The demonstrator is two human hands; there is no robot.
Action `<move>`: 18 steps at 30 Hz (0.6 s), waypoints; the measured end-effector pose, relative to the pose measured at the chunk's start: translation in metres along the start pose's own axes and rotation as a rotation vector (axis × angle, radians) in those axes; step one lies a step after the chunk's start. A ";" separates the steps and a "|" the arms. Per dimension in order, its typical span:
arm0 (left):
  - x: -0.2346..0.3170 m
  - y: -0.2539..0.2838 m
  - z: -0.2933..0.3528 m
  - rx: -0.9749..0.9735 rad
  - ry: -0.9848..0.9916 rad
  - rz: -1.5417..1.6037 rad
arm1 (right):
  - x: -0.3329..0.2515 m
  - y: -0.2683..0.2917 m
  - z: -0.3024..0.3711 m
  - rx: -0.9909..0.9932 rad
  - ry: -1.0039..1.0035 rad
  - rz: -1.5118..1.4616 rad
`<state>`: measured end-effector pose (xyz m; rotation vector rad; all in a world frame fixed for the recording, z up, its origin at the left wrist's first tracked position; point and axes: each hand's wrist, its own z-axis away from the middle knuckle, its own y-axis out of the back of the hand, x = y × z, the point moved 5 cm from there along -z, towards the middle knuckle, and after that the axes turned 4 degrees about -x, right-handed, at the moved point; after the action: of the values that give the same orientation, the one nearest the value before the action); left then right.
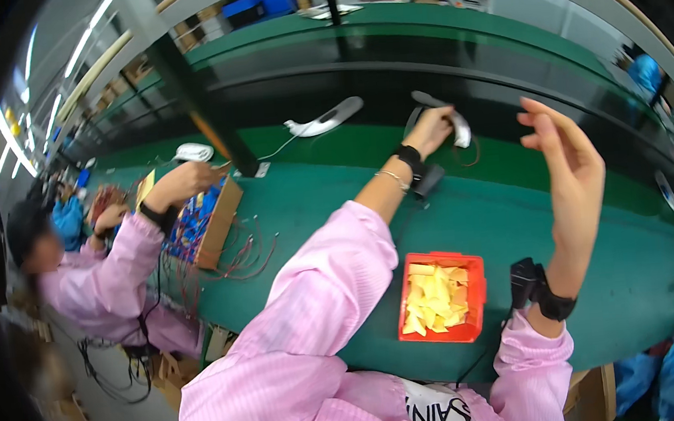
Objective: The person is assembling an electronic device by applying adhesive stickers to a blue cylindrical component and placing it inside a white plastic housing.
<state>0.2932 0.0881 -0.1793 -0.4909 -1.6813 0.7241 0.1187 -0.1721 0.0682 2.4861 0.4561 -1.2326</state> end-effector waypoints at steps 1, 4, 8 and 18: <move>0.002 -0.003 0.010 -0.046 0.079 -0.004 | 0.003 -0.003 0.000 -0.003 -0.027 -0.010; 0.041 -0.071 0.081 -0.203 0.256 -0.587 | 0.017 0.009 0.000 0.016 -0.054 0.085; 0.125 -0.089 0.178 -0.267 0.195 -1.115 | 0.021 0.023 -0.002 -0.019 -0.056 0.176; 0.336 0.087 0.403 0.968 0.344 -2.463 | 0.031 0.010 -0.009 -0.117 -0.087 0.223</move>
<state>-0.1804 0.2930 -0.0512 1.7860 -0.4087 -0.5219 0.1469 -0.1725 0.0499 2.3023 0.2148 -1.1834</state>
